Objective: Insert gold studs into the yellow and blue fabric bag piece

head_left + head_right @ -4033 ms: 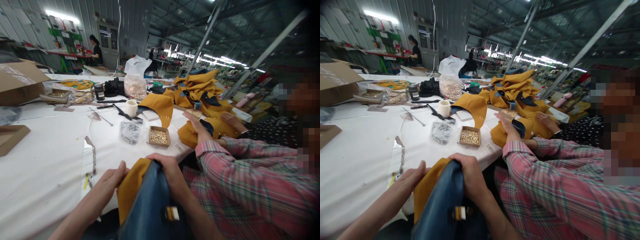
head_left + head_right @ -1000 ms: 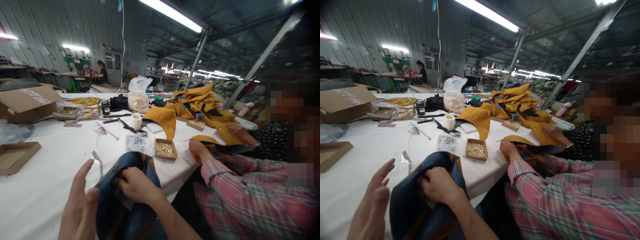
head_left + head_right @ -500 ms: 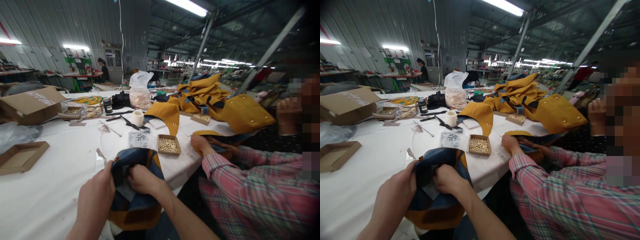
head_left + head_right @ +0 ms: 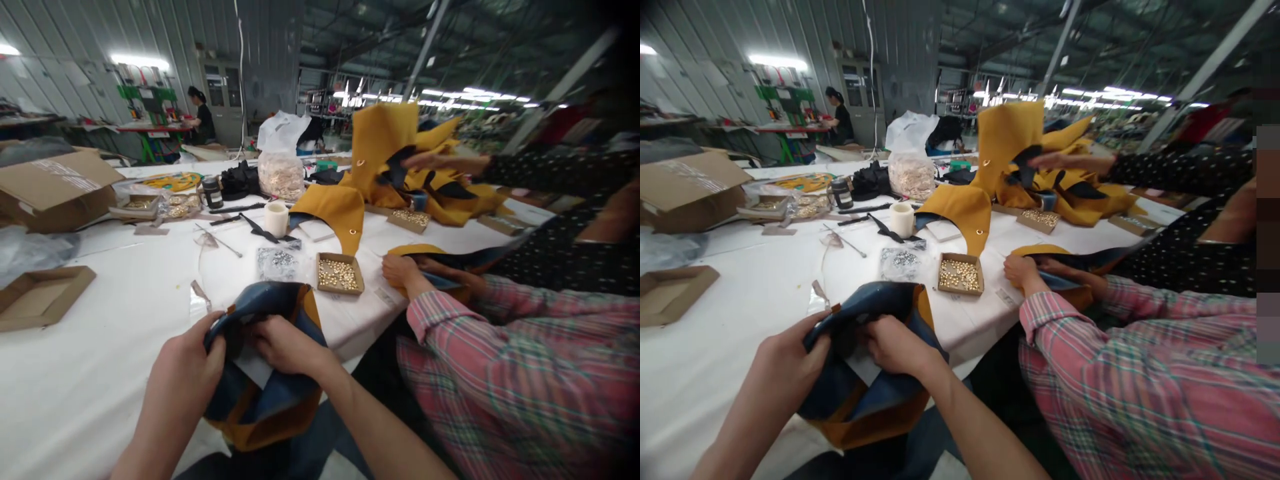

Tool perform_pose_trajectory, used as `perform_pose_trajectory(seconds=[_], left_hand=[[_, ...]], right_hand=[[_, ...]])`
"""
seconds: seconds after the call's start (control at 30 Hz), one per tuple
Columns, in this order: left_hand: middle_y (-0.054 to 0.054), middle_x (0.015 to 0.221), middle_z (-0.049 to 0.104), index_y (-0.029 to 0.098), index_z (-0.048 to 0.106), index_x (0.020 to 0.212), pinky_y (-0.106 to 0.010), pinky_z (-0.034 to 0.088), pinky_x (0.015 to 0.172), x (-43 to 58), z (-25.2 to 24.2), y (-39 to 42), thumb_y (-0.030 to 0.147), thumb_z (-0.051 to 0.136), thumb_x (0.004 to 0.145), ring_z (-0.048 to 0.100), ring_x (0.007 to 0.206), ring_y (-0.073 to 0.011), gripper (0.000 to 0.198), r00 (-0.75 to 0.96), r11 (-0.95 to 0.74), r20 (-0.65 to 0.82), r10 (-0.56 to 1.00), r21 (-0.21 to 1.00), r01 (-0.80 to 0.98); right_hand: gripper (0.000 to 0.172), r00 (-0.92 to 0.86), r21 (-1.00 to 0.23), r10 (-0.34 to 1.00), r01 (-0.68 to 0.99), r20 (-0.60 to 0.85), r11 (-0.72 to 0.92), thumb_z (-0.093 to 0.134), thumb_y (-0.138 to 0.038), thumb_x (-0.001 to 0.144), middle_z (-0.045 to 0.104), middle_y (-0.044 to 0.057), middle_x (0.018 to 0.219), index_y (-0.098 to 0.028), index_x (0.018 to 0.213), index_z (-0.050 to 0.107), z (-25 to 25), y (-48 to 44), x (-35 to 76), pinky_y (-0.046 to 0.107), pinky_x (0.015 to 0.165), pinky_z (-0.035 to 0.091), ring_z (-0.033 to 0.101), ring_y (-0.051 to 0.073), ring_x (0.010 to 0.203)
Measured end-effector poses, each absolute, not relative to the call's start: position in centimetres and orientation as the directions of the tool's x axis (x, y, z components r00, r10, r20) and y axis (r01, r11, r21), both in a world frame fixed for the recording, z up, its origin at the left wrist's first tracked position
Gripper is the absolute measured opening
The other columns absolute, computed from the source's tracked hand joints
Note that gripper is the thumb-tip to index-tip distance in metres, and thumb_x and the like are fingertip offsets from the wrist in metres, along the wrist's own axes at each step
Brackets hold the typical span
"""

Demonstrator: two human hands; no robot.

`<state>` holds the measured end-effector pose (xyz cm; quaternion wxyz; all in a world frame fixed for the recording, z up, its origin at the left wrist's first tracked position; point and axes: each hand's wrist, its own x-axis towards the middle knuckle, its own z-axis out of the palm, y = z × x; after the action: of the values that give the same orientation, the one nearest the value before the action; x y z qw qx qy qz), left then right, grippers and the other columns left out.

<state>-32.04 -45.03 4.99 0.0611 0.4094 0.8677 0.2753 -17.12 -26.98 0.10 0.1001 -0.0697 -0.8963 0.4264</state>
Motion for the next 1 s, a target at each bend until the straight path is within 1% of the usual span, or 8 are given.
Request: perform_pose_trajectory(seconds=[0.13, 0.27, 0.37, 0.53, 0.67, 0.73, 0.83, 1.0], left_hand=[[-0.006, 0.116, 0.091, 0.028, 0.083, 0.14, -0.038, 0.057, 0.092, -33.3, 4.9, -44.9, 0.035, 0.057, 0.103, 0.085, 0.113, -0.0347, 0.046, -0.627, 0.439, 0.075, 0.775, 0.651, 0.62], [-0.01, 0.107, 0.09, 0.027, 0.084, 0.137, -0.039, 0.055, 0.086, -32.9, 5.7, -44.8, 0.033, 0.056, 0.102, 0.084, 0.103, -0.0368, 0.045, -0.639, 0.496, 0.083, 0.764, 0.558, 0.665], [-0.01, 0.097, 0.088, 0.026, 0.084, 0.135, -0.039, 0.051, 0.08, -32.3, 6.3, -44.9, 0.032, 0.056, 0.103, 0.081, 0.089, -0.0349, 0.044, -0.656, 0.558, 0.042, 0.754, 0.484, 0.674], [-0.01, 0.096, 0.085, 0.025, 0.084, 0.135, -0.039, 0.05, 0.081, -32.2, 6.2, -45.1, 0.032, 0.051, 0.105, 0.078, 0.085, -0.0309, 0.045, -0.63, 0.544, -0.009, 0.776, 0.516, 0.662], [-0.009, 0.1, 0.087, 0.025, 0.084, 0.136, -0.037, 0.052, 0.081, -32.6, 6.0, -45.2, 0.034, 0.056, 0.104, 0.08, 0.091, -0.0315, 0.044, -0.621, 0.518, 0.011, 0.784, 0.54, 0.663], [-0.009, 0.102, 0.088, 0.026, 0.085, 0.136, -0.036, 0.053, 0.082, -32.7, 6.1, -45.3, 0.033, 0.056, 0.104, 0.081, 0.094, -0.0318, 0.043, -0.618, 0.519, 0.01, 0.786, 0.535, 0.667], [-0.009, 0.103, 0.088, 0.028, 0.085, 0.131, -0.036, 0.053, 0.082, -32.6, 6.1, -45.2, 0.03, 0.055, 0.104, 0.083, 0.097, -0.0333, 0.041, -0.637, 0.57, -0.015, 0.771, 0.463, 0.679], [-0.011, 0.099, 0.087, 0.029, 0.084, 0.128, -0.036, 0.05, 0.079, -32.2, 6.2, -45.3, 0.029, 0.054, 0.104, 0.083, 0.096, -0.0351, 0.038, -0.648, 0.612, -0.032, 0.761, 0.368, 0.7]], right_hand=[[0.022, -0.952, -0.882, 0.267, -0.009, 0.152, 0.471, 0.069, -0.022, 0.11, 0.09, 0.006, 0.121, -0.024, 0.117, 0.09, -0.6, -26.9, -17.6, 0.032, 0.099, 0.061, 0.083, 0.025, 0.11], [0.038, -0.901, -0.739, 0.421, 0.213, 0.104, 0.639, 0.061, -0.042, 0.117, 0.089, 0.012, 0.103, -0.019, 0.1, 0.086, -0.7, -27.6, -18.1, 0.032, 0.084, 0.053, 0.081, 0.025, 0.093], [0.027, -0.894, -0.715, 0.442, 0.261, 0.074, 0.649, 0.059, -0.024, 0.111, 0.088, 0.013, 0.104, -0.017, 0.1, 0.084, -0.7, -28.0, -18.1, 0.03, 0.084, 0.05, 0.079, 0.023, 0.093], [0.031, -0.94, -0.863, 0.319, 0.061, 0.119, 0.501, 0.059, -0.008, 0.097, 0.086, 0.004, 0.097, -0.019, 0.104, 0.087, -0.7, -27.6, -18.0, 0.029, 0.086, 0.052, 0.074, 0.021, 0.09], [0.027, -0.933, -0.944, 0.342, 0.012, 0.108, 0.33, 0.065, -0.014, 0.1, 0.086, 0.0, 0.102, -0.021, 0.108, 0.09, -1.0, -27.4, -18.3, 0.031, 0.097, 0.055, 0.074, 0.025, 0.104], [0.023, -0.923, -0.954, 0.373, 0.018, 0.1, 0.301, 0.068, -0.026, 0.106, 0.083, 0.0, 0.094, -0.019, 0.102, 0.089, -1.1, -27.5, -18.4, 0.031, 0.09, 0.054, 0.071, 0.023, 0.094], [0.032, -0.928, -0.938, 0.365, 0.062, 0.071, 0.34, 0.066, -0.032, 0.11, 0.076, 0.0, 0.08, -0.016, 0.094, 0.088, -1.2, -27.6, -18.4, 0.03, 0.076, 0.046, 0.06, 0.018, 0.077], [0.027, -0.934, -0.976, 0.357, 0.062, 0.017, 0.209, 0.068, -0.026, 0.104, 0.087, 0.001, 0.101, -0.019, 0.115, 0.092, -1.7, -27.5, -18.4, 0.033, 0.09, 0.054, 0.074, 0.024, 0.096]])
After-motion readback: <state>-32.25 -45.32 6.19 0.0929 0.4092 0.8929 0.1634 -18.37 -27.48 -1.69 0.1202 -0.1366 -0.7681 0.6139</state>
